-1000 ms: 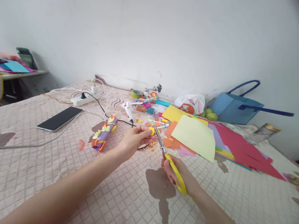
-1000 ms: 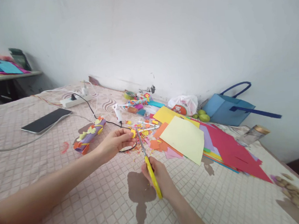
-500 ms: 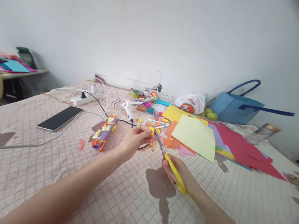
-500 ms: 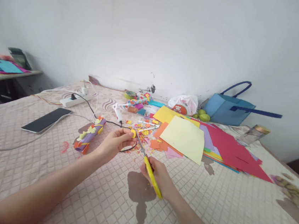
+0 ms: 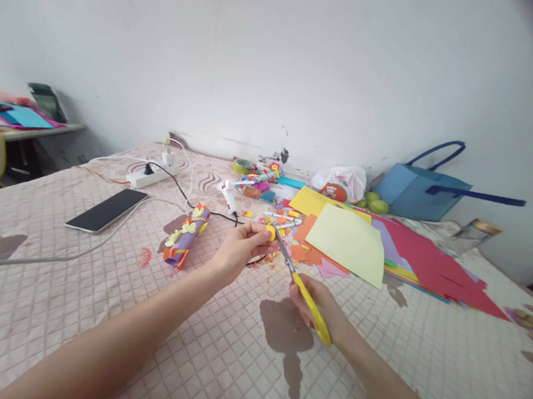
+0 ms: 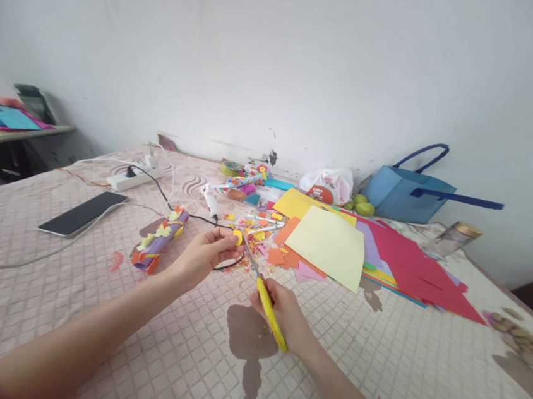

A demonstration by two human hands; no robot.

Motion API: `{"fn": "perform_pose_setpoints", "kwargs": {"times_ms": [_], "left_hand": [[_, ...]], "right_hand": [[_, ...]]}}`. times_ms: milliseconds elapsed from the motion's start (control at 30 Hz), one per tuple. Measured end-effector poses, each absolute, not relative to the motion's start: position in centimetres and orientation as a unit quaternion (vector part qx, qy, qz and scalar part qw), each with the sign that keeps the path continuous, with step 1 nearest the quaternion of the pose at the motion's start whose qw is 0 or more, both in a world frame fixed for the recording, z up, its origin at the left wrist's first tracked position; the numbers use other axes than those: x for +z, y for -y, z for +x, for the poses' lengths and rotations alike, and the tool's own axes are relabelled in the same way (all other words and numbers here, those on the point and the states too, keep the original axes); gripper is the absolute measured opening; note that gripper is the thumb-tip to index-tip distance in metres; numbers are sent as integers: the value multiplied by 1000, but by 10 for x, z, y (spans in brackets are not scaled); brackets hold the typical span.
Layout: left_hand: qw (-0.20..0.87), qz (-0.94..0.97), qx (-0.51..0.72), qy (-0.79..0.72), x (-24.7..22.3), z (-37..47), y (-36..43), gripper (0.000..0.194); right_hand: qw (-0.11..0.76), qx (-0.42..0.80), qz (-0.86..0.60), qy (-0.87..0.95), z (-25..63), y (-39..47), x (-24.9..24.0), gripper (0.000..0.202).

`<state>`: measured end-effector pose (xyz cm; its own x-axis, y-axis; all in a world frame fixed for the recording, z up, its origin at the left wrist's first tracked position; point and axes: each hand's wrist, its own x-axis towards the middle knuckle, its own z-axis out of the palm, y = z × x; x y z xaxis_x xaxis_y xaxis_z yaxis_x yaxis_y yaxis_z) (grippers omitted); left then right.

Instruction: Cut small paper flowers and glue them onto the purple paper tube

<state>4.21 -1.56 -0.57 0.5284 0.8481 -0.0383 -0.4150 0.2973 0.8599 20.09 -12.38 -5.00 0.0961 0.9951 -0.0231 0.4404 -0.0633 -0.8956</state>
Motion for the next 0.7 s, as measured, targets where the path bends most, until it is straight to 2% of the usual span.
{"fn": "perform_pose_setpoints", "kwargs": {"times_ms": [200, 433, 700], "left_hand": [[724, 537, 337, -270, -11, 44, 18, 21], [644, 697, 240, -207, -25, 50, 31, 18], [634, 712, 229, -197, -31, 52, 35, 18]], "right_hand": [[443, 422, -608, 506, 201, 122, -42, 47], [542, 416, -575, 450, 208, 118, -39, 28], [548, 456, -547, 440, 207, 118, -42, 21]]}}
